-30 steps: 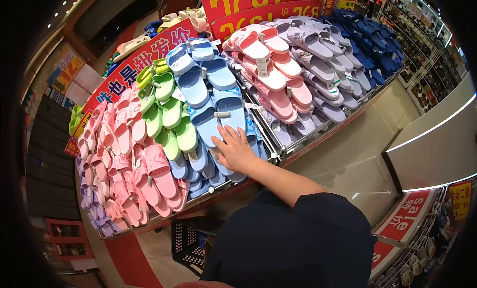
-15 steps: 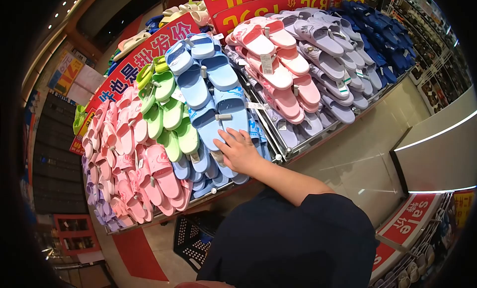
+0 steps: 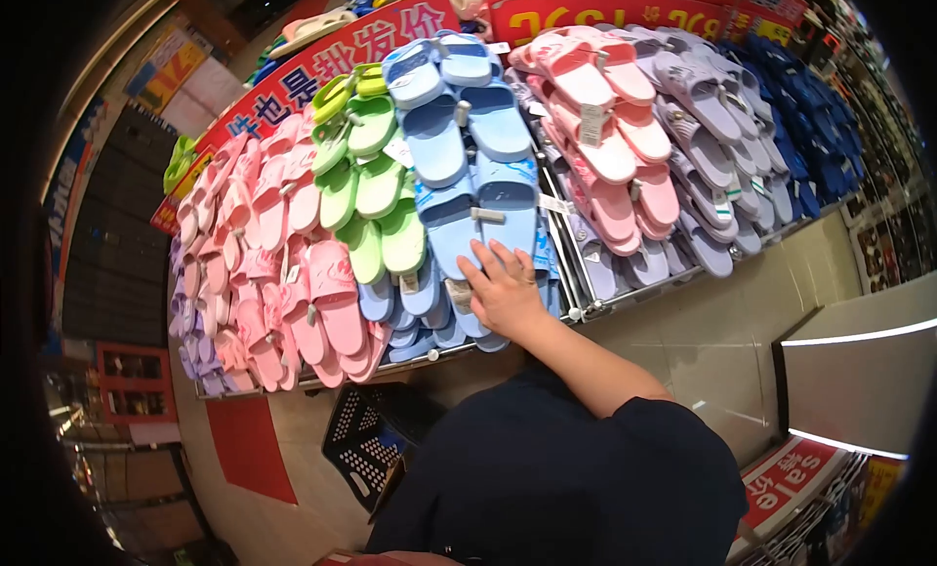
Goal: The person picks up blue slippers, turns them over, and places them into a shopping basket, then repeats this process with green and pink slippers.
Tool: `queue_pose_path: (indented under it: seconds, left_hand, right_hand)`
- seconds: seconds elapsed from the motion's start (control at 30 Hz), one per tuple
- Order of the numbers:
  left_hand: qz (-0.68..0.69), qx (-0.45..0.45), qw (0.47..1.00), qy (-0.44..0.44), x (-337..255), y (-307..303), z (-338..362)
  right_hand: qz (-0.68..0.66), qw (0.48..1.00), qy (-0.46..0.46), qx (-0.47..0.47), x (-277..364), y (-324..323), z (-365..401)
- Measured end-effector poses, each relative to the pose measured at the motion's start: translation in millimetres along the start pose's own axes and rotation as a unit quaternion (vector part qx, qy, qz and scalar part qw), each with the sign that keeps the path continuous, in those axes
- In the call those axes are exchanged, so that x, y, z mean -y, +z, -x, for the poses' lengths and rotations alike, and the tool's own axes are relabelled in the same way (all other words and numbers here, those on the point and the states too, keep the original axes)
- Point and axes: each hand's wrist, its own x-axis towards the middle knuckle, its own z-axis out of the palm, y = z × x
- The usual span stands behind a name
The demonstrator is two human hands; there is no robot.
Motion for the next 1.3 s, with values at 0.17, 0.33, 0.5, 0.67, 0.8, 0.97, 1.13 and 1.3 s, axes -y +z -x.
queue_pose_path:
  seconds: [0.17,0.33,0.5,0.67,0.8,0.97,1.13,1.3]
  left_hand:
    - [0.005,0.022,0.999,-0.025,21,8,8]
    - [0.007,0.034,0.999,-0.038,32,13,10]
    - [0.011,0.030,0.999,-0.041,36,18,3]
    - [0.015,0.011,1.000,-0.008,48,26,0]
    - [0.049,0.064,0.996,-0.036,35,-3,21]
    - [0.070,0.059,0.995,-0.032,40,1,22]
    - [0.063,0.059,0.996,-0.026,39,-5,27]
    - [0.084,0.048,0.995,-0.013,48,1,22]
  right_hand:
    - [0.002,1.000,0.000,-0.014,3,4,-1]
    - [0.010,1.000,0.005,-0.017,5,8,-2]
    - [0.028,0.999,-0.005,-0.035,4,14,-1]
    - [0.046,0.998,-0.009,-0.040,5,17,-2]
    - [0.047,0.998,-0.004,-0.034,6,13,1]
    - [0.029,0.999,-0.005,-0.023,14,7,-4]
    - [0.019,1.000,0.000,-0.012,16,3,-4]
    - [0.024,1.000,-0.005,-0.019,16,5,-3]
